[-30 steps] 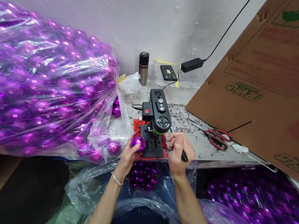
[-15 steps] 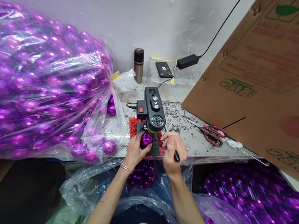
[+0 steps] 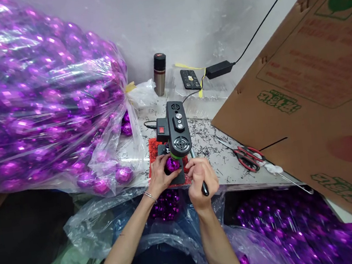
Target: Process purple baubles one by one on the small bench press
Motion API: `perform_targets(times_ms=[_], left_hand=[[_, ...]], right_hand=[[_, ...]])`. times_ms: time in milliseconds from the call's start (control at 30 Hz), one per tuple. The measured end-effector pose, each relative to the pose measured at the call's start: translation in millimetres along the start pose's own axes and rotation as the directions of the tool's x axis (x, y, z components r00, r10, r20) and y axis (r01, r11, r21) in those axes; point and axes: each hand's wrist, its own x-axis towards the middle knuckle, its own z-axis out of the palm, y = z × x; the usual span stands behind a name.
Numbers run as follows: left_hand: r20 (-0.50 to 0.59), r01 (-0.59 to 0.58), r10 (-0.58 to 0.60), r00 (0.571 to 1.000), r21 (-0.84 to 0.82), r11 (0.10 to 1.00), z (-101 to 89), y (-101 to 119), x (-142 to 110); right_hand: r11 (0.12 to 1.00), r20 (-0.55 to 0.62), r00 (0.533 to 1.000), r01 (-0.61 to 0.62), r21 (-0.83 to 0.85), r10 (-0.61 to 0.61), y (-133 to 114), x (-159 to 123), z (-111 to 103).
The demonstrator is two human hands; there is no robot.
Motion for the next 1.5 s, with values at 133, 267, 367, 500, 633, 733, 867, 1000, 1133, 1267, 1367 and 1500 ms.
perform_targets(times_ms=[133,267,367,500,633,733,867,1000,1133,1267,1367,1500], left_hand=[[-0.01,-0.024,0.024,1.0,-0.033,0.999,4.6,-5.6,-6.7],[-0.015,-0.012,0.012,1.0,-0.032,0.999,4.6,-6.0,-7.3],[-0.018,-0.01,0.01,1.0,-0.031,0.999,4.4,-4.3,-7.0],[-0.022,-0.025,0.024,0.999,-0.027,0.999,4.6,-3.6,-7.5],[-0.027,-0.027,0.027,0.999,-0.014,1.0,5.4,-4.8,-8.0],[-0.029,-0.027,0.026,0.999,-0.02,0.999,6.0,-5.6,-7.8],[-0.028,-0.011,0.01,1.0,-0.033,0.999,6.8,-6.0,-7.3],[-0.034,-0.013,0.012,0.999,-0.049,0.999,7.7,-6.3,-5.9],[-0.03,-0.02,0.019,0.999,-0.046,0.999,8.7,-6.9,-3.4],[-0.045,-0.035,0.033,0.998,-0.036,0.999,9.7,-7.9,-2.6],[-0.041,-0.038,0.036,0.999,-0.048,0.998,9.8,-8.1,-1.6],[-0.028,-0.033,0.031,0.999,-0.07,0.997,9.0,-7.3,5.5]], right_hand=[[1.0,-0.012,1.0,0.004,0.007,-0.004,1.1,-2.4,0.1],[1.0,-0.031,0.999,0.013,-0.02,-0.013,8.6,-13.6,3.6],[0.999,-0.053,0.998,0.035,-0.018,-0.035,19.6,-26.3,9.4],[0.995,-0.122,0.988,0.099,0.019,-0.096,33.1,-37.0,18.5],[0.993,-0.17,0.979,0.114,0.017,-0.11,38.8,-39.0,24.7],[0.991,-0.204,0.97,0.13,-0.017,-0.131,40.5,-39.1,27.0],[0.989,-0.203,0.968,0.146,-0.013,-0.145,43.1,-40.7,26.9],[0.991,-0.16,0.978,0.137,-0.004,-0.136,47.6,-43.9,24.8],[0.987,-0.156,0.977,0.153,0.045,-0.144,50.8,-43.6,25.2],[0.984,-0.193,0.969,0.169,0.052,-0.156,51.4,-41.3,28.6],[0.984,-0.204,0.967,0.169,0.049,-0.156,53.0,-43.3,31.8],[0.978,-0.208,0.961,0.199,0.058,-0.183,52.4,-42.9,32.9]])
